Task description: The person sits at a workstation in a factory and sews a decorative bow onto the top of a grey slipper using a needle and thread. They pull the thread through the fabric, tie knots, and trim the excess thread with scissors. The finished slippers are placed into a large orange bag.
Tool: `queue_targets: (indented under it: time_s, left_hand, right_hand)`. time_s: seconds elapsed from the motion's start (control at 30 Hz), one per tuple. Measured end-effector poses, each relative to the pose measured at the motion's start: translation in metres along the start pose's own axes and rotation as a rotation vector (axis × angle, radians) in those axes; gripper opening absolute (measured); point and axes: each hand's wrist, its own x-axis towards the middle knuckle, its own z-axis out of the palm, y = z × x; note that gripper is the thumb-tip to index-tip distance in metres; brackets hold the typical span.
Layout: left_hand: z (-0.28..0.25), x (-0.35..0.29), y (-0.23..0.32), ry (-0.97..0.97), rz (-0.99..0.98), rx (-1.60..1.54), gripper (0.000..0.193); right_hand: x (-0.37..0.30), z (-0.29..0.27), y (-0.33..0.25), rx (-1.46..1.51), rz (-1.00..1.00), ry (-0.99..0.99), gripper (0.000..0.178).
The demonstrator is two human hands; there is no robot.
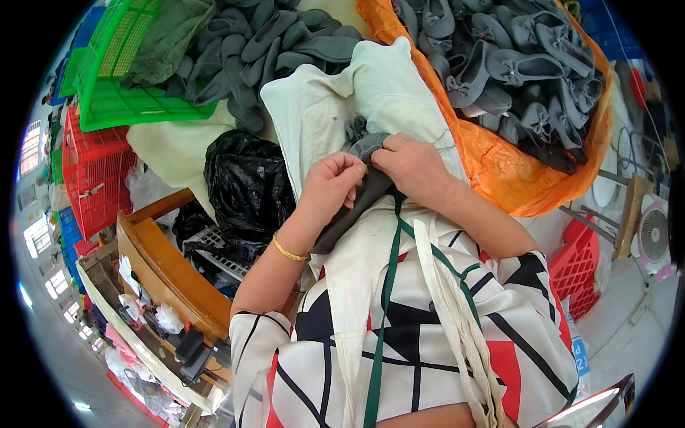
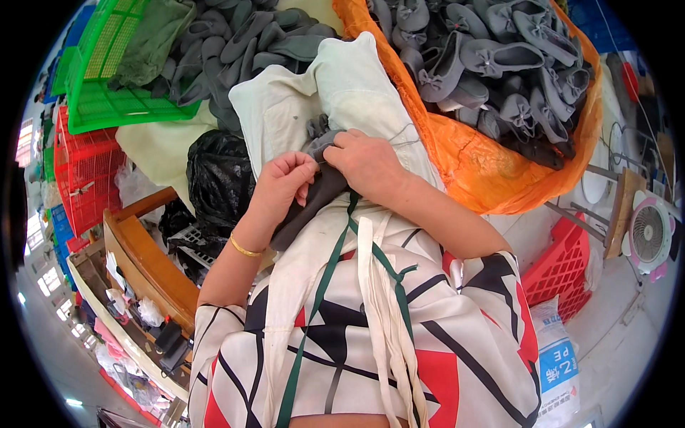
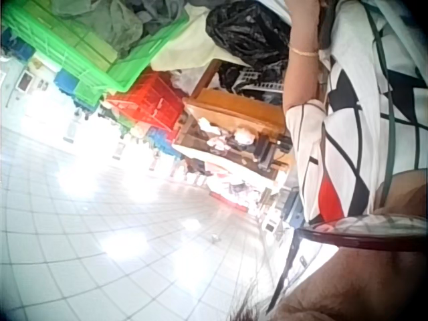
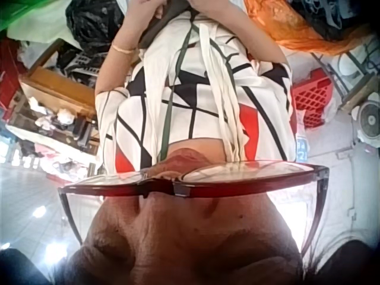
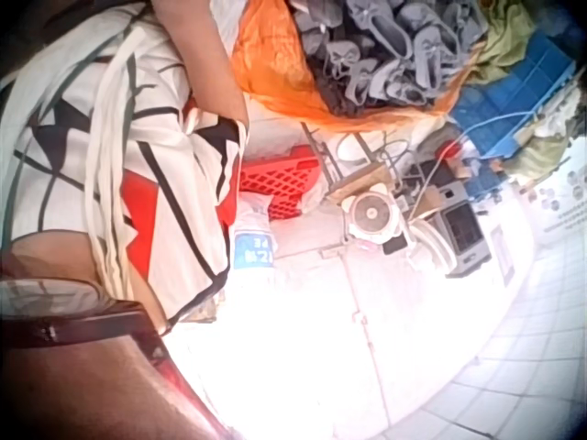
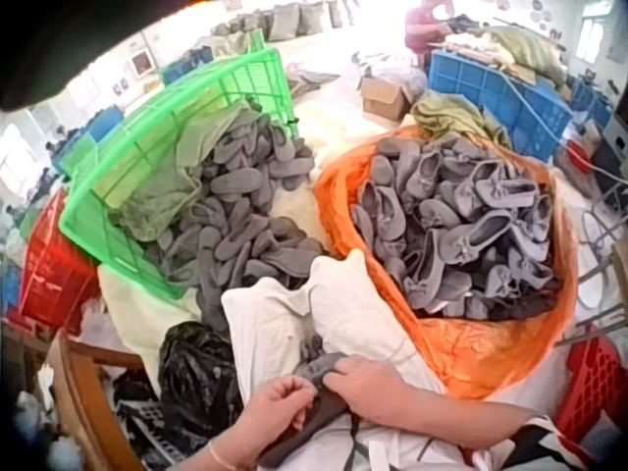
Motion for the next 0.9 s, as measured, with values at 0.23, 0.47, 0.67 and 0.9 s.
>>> queue_targets:
  time_s: [0.23,0.47,0.67,0.9]
  left_hand:
    - [-0.004,0.006,-0.016,0.02,-0.013,0.021,0.013]
    - [0.013,-0.009,-0.016,0.151,0.701,0.897,0.009]
    - [0.015,-0.003,-0.011,0.218,0.843,1.022,0.004]
    - [0.015,0.001,-0.004,0.181,0.847,1.061,0.005]
  right_hand:
    - [-0.002,0.014,-0.007,0.484,0.14,0.086,0.005]
    - [-0.013,0.016,0.012,1.157,0.419,-0.01,0.006]
    - [-0.05,-0.031,0.051,1.64,0.724,0.293,0.012]
    - [-0.123,-0.125,0.138,1.784,0.56,1.085,0.007]
